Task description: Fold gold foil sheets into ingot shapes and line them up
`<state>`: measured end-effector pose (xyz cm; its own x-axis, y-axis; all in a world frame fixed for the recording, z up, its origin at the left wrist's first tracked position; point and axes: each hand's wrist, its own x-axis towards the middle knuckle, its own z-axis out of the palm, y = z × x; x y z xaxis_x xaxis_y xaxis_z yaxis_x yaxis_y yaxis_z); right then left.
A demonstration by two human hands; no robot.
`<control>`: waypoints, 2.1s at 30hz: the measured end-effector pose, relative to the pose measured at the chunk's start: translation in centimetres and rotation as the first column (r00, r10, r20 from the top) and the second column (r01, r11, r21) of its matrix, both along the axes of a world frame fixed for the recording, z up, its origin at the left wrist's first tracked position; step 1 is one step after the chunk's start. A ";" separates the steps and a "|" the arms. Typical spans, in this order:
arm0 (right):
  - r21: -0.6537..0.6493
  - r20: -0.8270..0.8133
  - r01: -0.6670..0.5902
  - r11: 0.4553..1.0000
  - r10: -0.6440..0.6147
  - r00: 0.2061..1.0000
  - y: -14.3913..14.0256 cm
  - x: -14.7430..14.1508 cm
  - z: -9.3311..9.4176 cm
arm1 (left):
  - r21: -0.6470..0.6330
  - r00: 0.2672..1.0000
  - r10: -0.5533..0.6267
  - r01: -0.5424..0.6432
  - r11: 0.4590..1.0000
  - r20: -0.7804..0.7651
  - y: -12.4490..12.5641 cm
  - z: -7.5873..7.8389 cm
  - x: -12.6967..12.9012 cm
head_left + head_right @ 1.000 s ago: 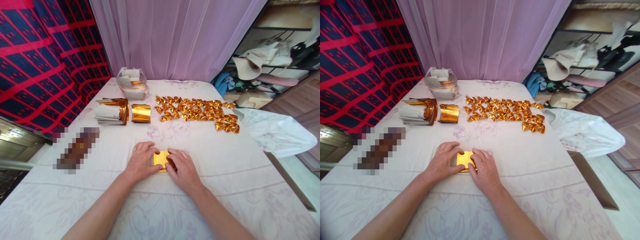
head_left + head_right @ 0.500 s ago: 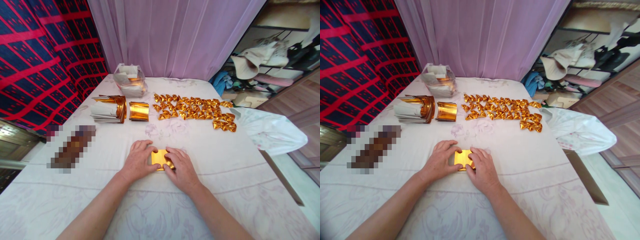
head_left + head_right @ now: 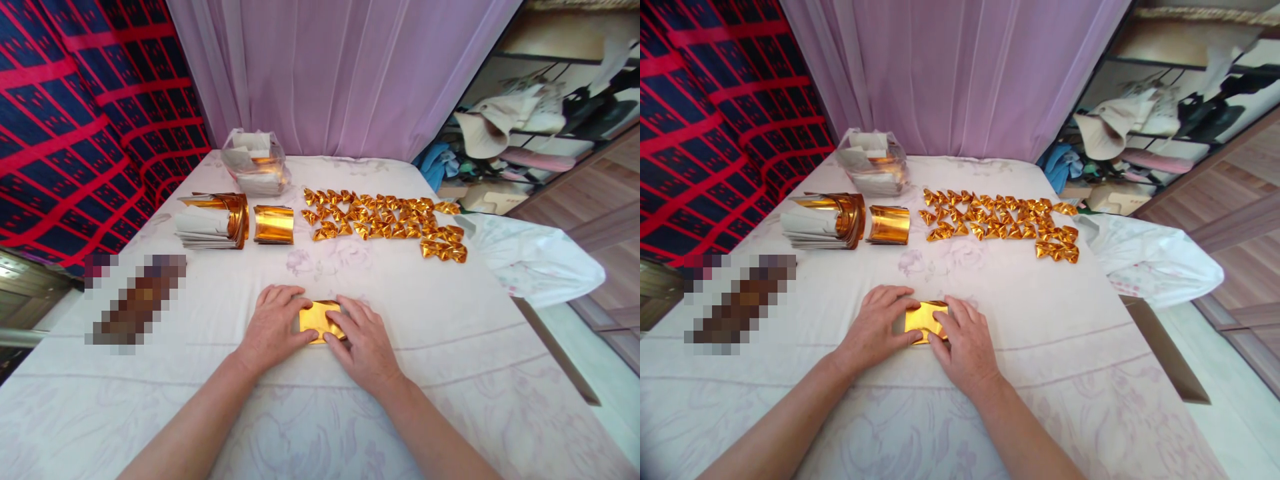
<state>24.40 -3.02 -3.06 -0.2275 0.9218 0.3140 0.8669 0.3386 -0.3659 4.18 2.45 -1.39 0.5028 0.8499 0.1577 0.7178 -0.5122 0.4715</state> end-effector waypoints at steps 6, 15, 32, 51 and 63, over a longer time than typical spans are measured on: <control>0.001 -0.049 -0.003 1.000 0.003 0.999 0.2 0.0 0.1 | 0.051 0.994 0.098 -0.095 0.994 -0.049 0.4 -0.1 0.6; -0.129 -0.117 0.067 0.989 -0.083 0.990 2.9 0.5 0.9 | 0.057 0.992 0.119 -0.117 0.991 -0.036 0.3 -0.1 0.8; -0.490 -0.184 -0.026 0.871 -0.074 0.980 5.9 1.5 2.9 | 0.005 0.976 0.164 -0.167 0.986 0.145 0.4 -0.8 0.7; -0.505 -0.467 -0.240 0.829 -0.029 0.884 6.0 2.2 3.8 | -0.097 0.874 0.274 -0.256 0.962 0.402 0.5 -0.4 -0.2; -0.459 -0.441 -0.183 0.869 -0.044 0.897 5.7 1.6 4.6 | -0.165 0.844 0.299 -0.251 0.954 0.446 0.4 -0.2 -0.3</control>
<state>25.98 2.68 1.56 -0.2463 0.9659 -0.0803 0.5676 0.0766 -0.8197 3.92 2.89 -1.58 0.1360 0.9653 0.2229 0.5105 -0.2611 0.8193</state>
